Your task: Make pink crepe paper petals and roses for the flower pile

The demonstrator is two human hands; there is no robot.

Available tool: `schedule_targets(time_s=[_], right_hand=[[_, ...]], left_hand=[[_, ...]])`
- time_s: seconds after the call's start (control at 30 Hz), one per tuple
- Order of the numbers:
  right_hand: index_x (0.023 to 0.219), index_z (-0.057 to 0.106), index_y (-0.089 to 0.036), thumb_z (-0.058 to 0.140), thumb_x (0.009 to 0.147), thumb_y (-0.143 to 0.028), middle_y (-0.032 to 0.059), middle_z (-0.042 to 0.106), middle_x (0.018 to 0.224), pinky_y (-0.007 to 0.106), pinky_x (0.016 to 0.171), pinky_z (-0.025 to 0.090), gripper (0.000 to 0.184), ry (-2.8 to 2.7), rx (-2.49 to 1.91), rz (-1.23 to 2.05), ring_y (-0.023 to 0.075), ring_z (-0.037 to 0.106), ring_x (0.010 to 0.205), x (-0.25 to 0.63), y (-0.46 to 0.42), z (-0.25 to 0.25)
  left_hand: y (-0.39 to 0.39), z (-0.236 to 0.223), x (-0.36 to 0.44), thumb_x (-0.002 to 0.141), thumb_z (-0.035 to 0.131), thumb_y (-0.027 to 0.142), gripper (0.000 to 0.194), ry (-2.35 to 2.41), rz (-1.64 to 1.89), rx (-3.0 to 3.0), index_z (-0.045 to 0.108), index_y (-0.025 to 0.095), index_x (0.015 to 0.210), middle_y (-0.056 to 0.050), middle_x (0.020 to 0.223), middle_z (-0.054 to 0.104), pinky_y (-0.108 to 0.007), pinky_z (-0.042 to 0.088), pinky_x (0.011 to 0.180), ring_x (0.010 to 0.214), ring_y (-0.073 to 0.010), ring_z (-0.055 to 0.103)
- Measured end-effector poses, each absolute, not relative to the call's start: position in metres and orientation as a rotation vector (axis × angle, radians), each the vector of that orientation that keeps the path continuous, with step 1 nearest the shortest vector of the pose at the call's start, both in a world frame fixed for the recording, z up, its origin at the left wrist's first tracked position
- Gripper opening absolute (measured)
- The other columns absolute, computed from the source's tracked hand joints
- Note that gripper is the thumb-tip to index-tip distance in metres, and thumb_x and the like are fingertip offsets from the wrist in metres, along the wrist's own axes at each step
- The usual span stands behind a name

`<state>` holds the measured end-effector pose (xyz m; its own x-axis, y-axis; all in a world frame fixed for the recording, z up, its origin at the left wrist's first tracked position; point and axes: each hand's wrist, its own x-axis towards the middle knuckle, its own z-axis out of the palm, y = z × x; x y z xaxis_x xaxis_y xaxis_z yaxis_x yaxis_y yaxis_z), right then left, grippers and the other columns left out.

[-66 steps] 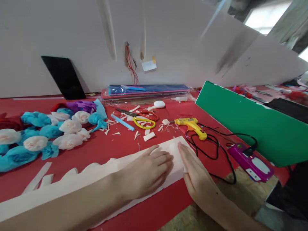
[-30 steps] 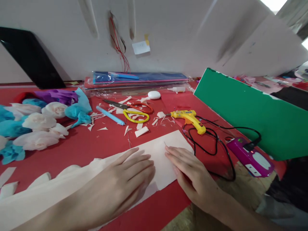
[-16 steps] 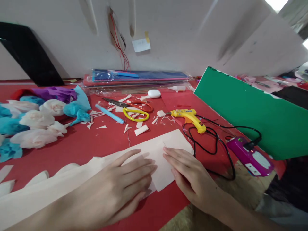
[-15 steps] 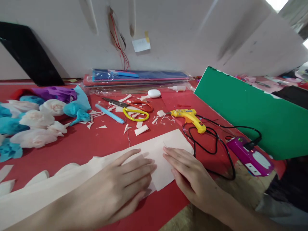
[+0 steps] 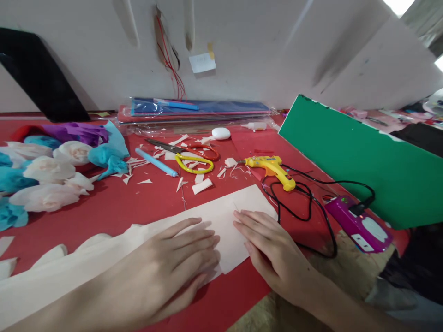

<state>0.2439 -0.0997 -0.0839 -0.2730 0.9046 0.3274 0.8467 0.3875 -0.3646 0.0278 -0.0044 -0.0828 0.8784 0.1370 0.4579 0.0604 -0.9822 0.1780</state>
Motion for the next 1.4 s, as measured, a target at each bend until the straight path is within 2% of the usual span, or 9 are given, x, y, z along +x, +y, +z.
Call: schedule_targets(time_s=[0.2, 0.47, 0.7, 0.87, 0.97, 1.07, 1.13, 1.4], right_hand=[[0.119, 0.059, -0.011, 0.040, 0.088, -0.011, 0.0131, 0.062, 0.125, 0.045, 0.102, 0.043, 0.037, -2.184, -1.526, 0.141, 0.0230, 0.054, 0.119, 0.2439, -0.1007, -0.0840], [0.118, 0.059, -0.012, 0.039, 0.089, -0.013, 0.0120, 0.060, 0.127, 0.047, 0.103, 0.040, 0.036, -2.207, -1.567, 0.140, 0.0233, 0.052, 0.121, 0.2439, -0.1011, -0.0854], [0.121, 0.058, -0.016, 0.040, 0.089, -0.014, 0.0098, 0.059, 0.129, 0.049, 0.105, 0.036, 0.037, -2.210, -1.602, 0.225, 0.0226, 0.050, 0.122, 0.2473, -0.1006, -0.0838], [0.124, 0.056, -0.018, 0.039, 0.089, -0.015, 0.0085, 0.059, 0.129, 0.051, 0.106, 0.035, 0.039, -2.193, -1.623, 0.295, 0.0229, 0.049, 0.124, 0.2489, -0.1012, -0.0808], [0.130, 0.050, -0.016, 0.036, 0.091, -0.015, 0.0103, 0.059, 0.129, 0.049, 0.107, 0.034, 0.042, -2.166, -1.627, 0.320, 0.0218, 0.047, 0.125, 0.2492, -0.1026, -0.0800], [0.135, 0.043, -0.013, 0.032, 0.092, -0.015, 0.0132, 0.058, 0.130, 0.046, 0.107, 0.035, 0.044, -2.119, -1.631, 0.327, 0.0201, 0.048, 0.124, 0.2495, -0.1028, -0.0810], [0.134, 0.045, -0.014, 0.032, 0.093, -0.015, 0.0133, 0.058, 0.129, 0.045, 0.106, 0.036, 0.043, -2.106, -1.632, 0.326, 0.0203, 0.049, 0.123, 0.2493, -0.1023, -0.0818], [0.130, 0.051, -0.015, 0.036, 0.090, -0.013, 0.0139, 0.063, 0.123, 0.046, 0.101, 0.043, 0.042, -2.066, -1.587, 0.197, 0.0235, 0.055, 0.118, 0.2484, -0.1024, -0.0841]], left_hand=[[-0.0009, -0.0831, 0.0252, 0.086, 0.053, 0.022, 0.024, 0.056, 0.631, 3.006, 0.062, 0.019, 0.108, -0.003, 0.114, 0.068, -0.032, 0.041, 0.105, 0.108, -0.0181, 0.060], [-0.0029, -0.0803, 0.0264, 0.087, 0.048, 0.019, 0.025, 0.131, 0.647, 2.955, 0.064, 0.020, 0.107, 0.001, 0.113, 0.069, -0.031, 0.042, 0.102, 0.105, -0.0171, 0.063], [0.0001, -0.0831, 0.0297, 0.091, 0.042, 0.017, 0.031, 0.108, 0.492, 2.978, 0.061, 0.019, 0.116, -0.002, 0.116, 0.068, -0.035, 0.048, 0.094, 0.101, -0.0197, 0.064], [0.0001, -0.0841, 0.0298, 0.091, 0.044, 0.019, 0.030, 0.101, 0.473, 2.968, 0.060, 0.019, 0.117, -0.001, 0.115, 0.068, -0.032, 0.046, 0.095, 0.099, -0.0183, 0.063], [-0.0010, -0.0858, 0.0289, 0.091, 0.046, 0.020, 0.029, 0.121, 0.473, 2.922, 0.060, 0.021, 0.116, 0.000, 0.115, 0.067, -0.032, 0.044, 0.097, 0.101, -0.0179, 0.062], [-0.0019, -0.0882, 0.0280, 0.091, 0.046, 0.020, 0.029, 0.172, 0.481, 2.855, 0.059, 0.023, 0.117, 0.001, 0.117, 0.066, -0.033, 0.040, 0.101, 0.104, -0.0169, 0.060], [-0.0022, -0.0887, 0.0276, 0.091, 0.045, 0.019, 0.030, 0.200, 0.465, 2.815, 0.058, 0.024, 0.117, 0.001, 0.117, 0.065, -0.034, 0.038, 0.103, 0.105, -0.0161, 0.059], [-0.0018, -0.0819, 0.0255, 0.090, 0.046, 0.014, 0.036, 0.117, 0.398, 2.930, 0.053, 0.017, 0.125, -0.005, 0.128, 0.060, -0.037, 0.044, 0.103, 0.116, -0.0197, 0.057]])
